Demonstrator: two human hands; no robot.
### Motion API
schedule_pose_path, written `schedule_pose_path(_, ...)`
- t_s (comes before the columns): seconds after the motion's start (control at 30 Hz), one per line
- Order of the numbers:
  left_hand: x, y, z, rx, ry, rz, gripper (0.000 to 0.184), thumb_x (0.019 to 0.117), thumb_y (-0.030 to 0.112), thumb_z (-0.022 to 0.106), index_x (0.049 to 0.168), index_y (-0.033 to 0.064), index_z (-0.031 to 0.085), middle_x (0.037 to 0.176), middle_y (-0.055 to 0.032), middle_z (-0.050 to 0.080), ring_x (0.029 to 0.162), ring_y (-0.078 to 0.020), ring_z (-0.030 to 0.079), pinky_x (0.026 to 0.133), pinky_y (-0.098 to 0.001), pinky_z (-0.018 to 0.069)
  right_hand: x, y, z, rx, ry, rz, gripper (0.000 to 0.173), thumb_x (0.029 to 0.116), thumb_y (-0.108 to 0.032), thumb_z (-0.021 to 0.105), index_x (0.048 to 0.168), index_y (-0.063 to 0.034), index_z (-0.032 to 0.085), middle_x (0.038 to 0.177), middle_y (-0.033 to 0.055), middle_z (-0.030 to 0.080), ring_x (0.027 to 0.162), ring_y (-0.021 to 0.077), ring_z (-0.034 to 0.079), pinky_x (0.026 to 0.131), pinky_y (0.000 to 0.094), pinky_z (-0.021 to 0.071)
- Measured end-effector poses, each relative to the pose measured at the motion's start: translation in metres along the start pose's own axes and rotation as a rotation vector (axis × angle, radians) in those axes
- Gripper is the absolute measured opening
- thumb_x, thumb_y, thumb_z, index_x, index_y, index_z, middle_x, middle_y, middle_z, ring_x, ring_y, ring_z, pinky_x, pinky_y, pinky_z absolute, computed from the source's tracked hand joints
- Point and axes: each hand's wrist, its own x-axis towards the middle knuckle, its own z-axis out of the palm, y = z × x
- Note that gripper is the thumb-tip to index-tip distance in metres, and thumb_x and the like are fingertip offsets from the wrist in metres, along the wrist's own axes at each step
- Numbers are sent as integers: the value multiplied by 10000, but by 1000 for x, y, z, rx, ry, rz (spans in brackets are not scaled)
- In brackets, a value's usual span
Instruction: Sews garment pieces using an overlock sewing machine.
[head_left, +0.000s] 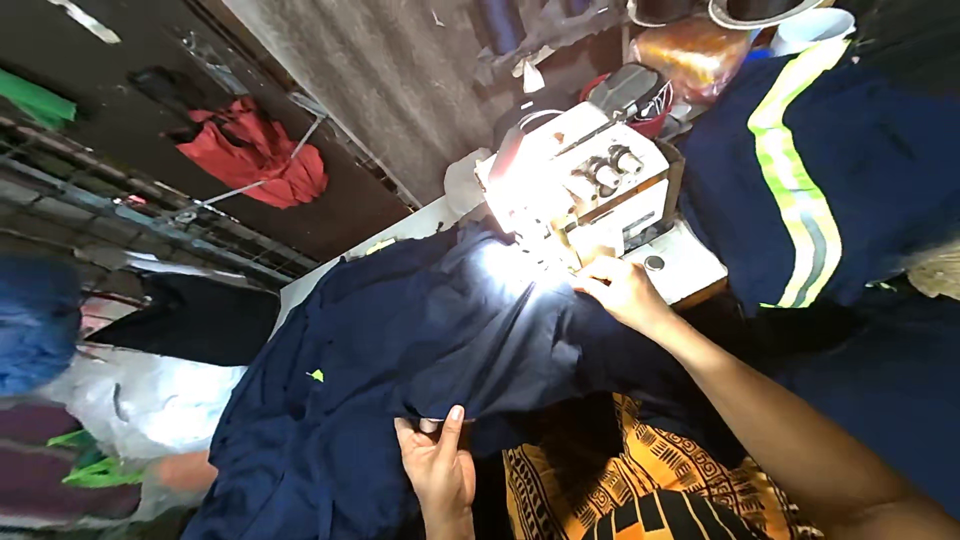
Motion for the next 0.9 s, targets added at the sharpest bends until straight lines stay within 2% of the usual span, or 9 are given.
schedule_pose_path(0.13, 17, 7, 5, -5, 4, 34, 673, 853, -166, 545, 1414, 111, 299, 974, 40, 670, 803, -90, 721, 683, -286, 643, 14, -6, 4, -7, 13, 15, 190, 926, -183, 725, 833, -18, 745, 781, 99, 676, 746, 199, 655, 720, 407, 544)
schedule_pose_path(0.3, 46, 17, 4, 61, -26, 96, 685, 857, -143, 555, 1454, 71, 294, 915, 52, 656, 762, -71, 704, 669, -266, 633, 19, -14, 10, -46, 58, 50, 272, 926, -247, 720, 790, -11, 716, 688, 94, 627, 664, 200, 612, 652, 414, 512)
schedule_pose_path(0.53, 148, 46, 23, 212, -147, 182, 648, 866, -57, 597, 1454, 26, 337, 769, 121, 585, 672, -16, 635, 644, -218, 586, 10, -26, 32, -115, 249, 24, 197, 914, -190, 692, 926, -2, 751, 742, 135, 691, 713, 277, 696, 689, 470, 576)
schedule_pose_path(0.57, 163, 44, 28, 242, -139, 184, 659, 875, -59, 592, 1469, 32, 319, 784, 100, 597, 677, -20, 634, 650, -218, 580, 8, -26, 35, -106, 260, 33, 194, 910, -185, 697, 931, 0, 752, 747, 132, 696, 718, 271, 699, 697, 462, 578)
schedule_pose_path(0.6, 174, 40, 31, 287, -130, 159, 736, 909, -67, 577, 1542, 16, 211, 855, 44, 610, 708, -35, 646, 675, -226, 578, 7, -27, 37, -93, 260, 54, 191, 913, -187, 693, 921, -5, 751, 743, 120, 696, 712, 253, 695, 697, 444, 577)
schedule_pose_path(0.67, 176, 34, 37, 370, -89, 38, 761, 1003, -27, 519, 1596, 40, 47, 1069, -82, 625, 809, -82, 670, 756, -261, 574, 0, -30, 37, -47, 198, 138, 234, 949, -221, 672, 913, -4, 751, 769, 115, 698, 726, 227, 679, 725, 420, 564)
schedule_pose_path(0.7, 166, 31, 39, 374, -63, -22, 730, 1037, 16, 490, 1605, 54, 34, 1176, -129, 620, 875, -110, 680, 795, -285, 574, -4, -29, 36, -14, 168, 168, 267, 965, -246, 658, 907, -1, 746, 785, 116, 695, 733, 212, 667, 735, 400, 554)
schedule_pose_path(0.77, 120, 23, 44, 328, -12, -131, 565, 1082, 118, 436, 1571, 32, 166, 1172, -117, 585, 882, -133, 666, 781, -318, 583, -17, -23, 32, 66, 101, 211, 301, 974, -287, 652, 942, -2, 740, 847, 113, 707, 785, 170, 671, 769, 348, 557)
schedule_pose_path(0.9, 33, -5, 59, 294, -55, -314, 244, 1079, 162, 478, 1226, -29, 507, 933, -53, 604, 770, -108, 643, 722, -315, 583, -43, -12, 24, 244, -86, 315, 312, 950, -282, 697, 1064, 9, 704, 898, 84, 693, 805, 102, 637, 773, 286, 535)
